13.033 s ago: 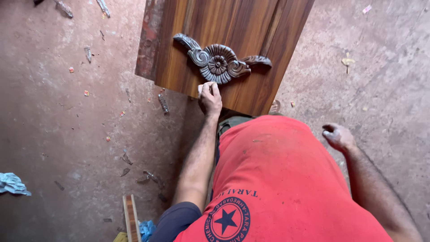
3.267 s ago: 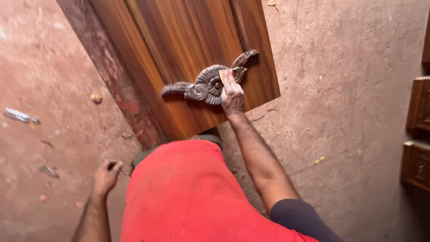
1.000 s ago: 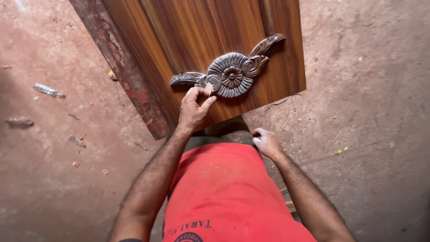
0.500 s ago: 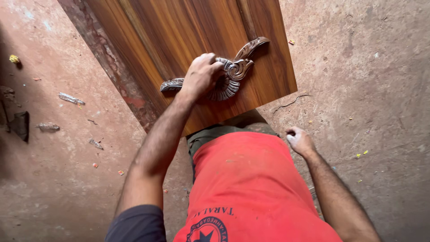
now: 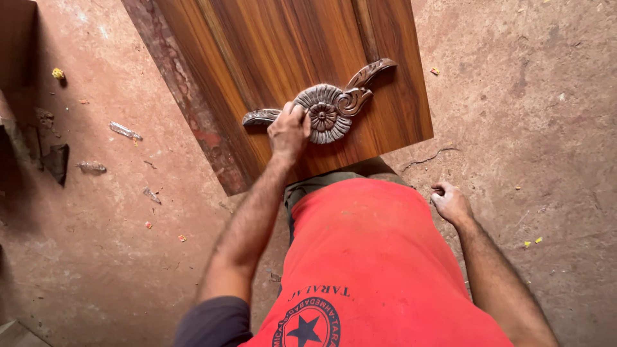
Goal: The person sands a wooden door panel using a sanding block. They first smooth the flat surfaces and then meticulously sand the intricate carved details on the door.
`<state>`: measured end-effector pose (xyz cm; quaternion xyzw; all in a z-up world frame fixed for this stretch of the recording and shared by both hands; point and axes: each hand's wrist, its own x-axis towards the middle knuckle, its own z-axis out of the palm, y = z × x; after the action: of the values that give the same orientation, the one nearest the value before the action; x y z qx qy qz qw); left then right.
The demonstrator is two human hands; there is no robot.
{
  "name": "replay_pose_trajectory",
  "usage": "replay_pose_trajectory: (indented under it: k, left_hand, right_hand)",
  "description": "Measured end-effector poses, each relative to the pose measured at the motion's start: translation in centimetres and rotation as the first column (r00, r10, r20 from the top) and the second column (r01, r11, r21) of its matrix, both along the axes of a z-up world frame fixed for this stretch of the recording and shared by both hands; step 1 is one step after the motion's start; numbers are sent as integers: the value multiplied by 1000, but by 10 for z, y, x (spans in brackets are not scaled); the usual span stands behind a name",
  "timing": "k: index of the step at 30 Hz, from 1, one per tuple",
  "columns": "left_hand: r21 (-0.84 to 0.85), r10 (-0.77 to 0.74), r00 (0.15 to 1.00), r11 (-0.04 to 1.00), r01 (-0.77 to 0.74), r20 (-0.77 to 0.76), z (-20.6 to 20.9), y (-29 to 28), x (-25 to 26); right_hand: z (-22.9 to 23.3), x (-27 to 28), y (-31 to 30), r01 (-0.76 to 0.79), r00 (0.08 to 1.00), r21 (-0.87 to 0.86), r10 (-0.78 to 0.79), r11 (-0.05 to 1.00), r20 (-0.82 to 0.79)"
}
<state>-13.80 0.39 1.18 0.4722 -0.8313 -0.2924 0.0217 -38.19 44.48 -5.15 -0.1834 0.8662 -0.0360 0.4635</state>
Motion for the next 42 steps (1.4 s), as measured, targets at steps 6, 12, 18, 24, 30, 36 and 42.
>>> replay_pose_trajectory:
  k: [6,12,18,24,30,36,42]
  left_hand:
    - [137,159,985,979,-148,-72,17,19,31]
    - [276,476,820,874,-400,-318,9,15,52]
    - [301,356,900,913,-277,-252,10,1,46]
    - [-137,-320,945,936,325,63,-4,-35,43]
    - [-283,-512,859,822,495,14,0,-43,38]
    - [-259,-594,792,750,609,142,8,-67,47]
    - [-405,-692,673,554,727,263,-7,-48,30]
  right_hand:
    - [-11,-11,-13,-75,997,-40,76,996,26]
    - [-14,-22,-33,-88,995,-12,88,996,37]
    - [-2,-31,-48,-84,996,-31,85,996,38]
    - [4,-32,-41,-92,996,-14,92,996,14]
    - [-4,-31,-23,-106,994,19,106,994,-2]
    - [6,-28,-33,-104,994,55,102,993,32]
    - [11,-25,-48,-101,994,28,100,995,36]
